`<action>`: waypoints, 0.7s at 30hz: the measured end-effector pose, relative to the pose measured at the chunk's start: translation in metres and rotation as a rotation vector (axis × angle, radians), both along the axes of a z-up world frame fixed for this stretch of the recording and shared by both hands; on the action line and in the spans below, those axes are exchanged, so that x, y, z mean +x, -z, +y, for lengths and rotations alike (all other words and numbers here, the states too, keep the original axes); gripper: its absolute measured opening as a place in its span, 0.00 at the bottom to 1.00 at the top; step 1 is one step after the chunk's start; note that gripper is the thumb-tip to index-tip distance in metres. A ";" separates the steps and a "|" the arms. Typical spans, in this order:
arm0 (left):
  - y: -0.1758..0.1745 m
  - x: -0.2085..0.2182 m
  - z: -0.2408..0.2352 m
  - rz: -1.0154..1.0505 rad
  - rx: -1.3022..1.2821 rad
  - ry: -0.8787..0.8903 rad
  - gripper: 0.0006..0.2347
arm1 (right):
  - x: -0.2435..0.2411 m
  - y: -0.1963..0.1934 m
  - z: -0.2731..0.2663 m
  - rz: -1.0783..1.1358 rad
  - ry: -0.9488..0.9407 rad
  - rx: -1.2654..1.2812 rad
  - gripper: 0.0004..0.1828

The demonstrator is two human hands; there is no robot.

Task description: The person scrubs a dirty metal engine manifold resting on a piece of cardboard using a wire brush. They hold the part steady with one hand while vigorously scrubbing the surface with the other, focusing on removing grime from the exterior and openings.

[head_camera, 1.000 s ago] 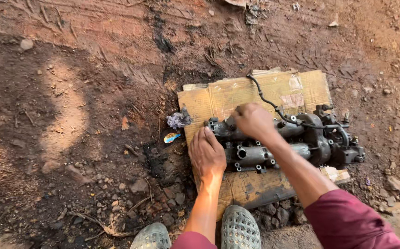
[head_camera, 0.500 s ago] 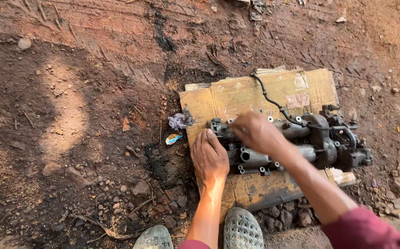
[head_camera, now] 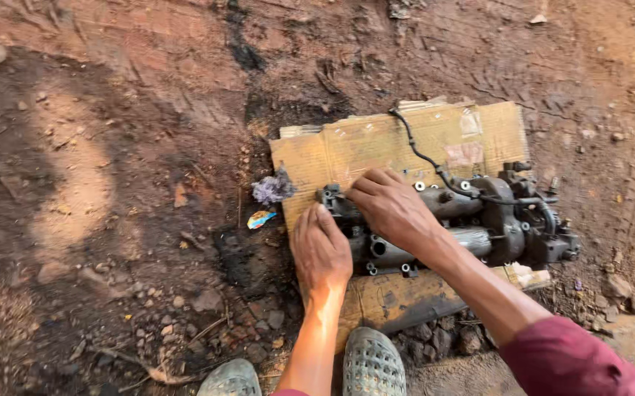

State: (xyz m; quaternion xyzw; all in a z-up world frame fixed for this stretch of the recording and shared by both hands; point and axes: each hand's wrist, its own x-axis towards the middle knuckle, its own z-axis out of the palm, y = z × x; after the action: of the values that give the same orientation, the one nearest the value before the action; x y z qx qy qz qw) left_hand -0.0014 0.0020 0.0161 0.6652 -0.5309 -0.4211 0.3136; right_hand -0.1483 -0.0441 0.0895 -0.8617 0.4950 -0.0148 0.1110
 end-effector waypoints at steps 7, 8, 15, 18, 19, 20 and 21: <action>0.002 0.002 -0.004 -0.008 -0.031 -0.034 0.23 | 0.001 0.005 -0.016 0.090 0.009 0.109 0.11; 0.001 0.001 -0.002 -0.007 -0.040 -0.023 0.23 | -0.002 0.003 -0.016 0.097 0.013 0.121 0.11; 0.003 0.003 -0.004 -0.002 -0.062 -0.069 0.20 | -0.001 0.008 -0.031 0.074 -0.026 0.198 0.13; 0.002 -0.005 -0.002 -0.008 -0.054 -0.068 0.20 | -0.008 0.006 -0.031 0.158 -0.018 0.232 0.12; 0.001 -0.004 -0.004 -0.008 -0.082 -0.077 0.20 | -0.007 0.007 -0.034 0.146 -0.059 0.186 0.13; 0.001 -0.004 -0.007 -0.009 -0.111 -0.086 0.20 | -0.007 0.006 -0.037 0.133 -0.100 0.140 0.14; 0.001 -0.001 -0.006 -0.005 -0.100 -0.082 0.20 | -0.004 0.008 -0.037 0.114 -0.142 0.102 0.15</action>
State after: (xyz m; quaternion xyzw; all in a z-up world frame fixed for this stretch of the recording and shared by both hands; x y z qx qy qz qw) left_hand -0.0021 -0.0038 0.0147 0.6710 -0.5244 -0.3791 0.3621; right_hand -0.1525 -0.0813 0.0816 -0.8873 0.4383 0.0673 0.1271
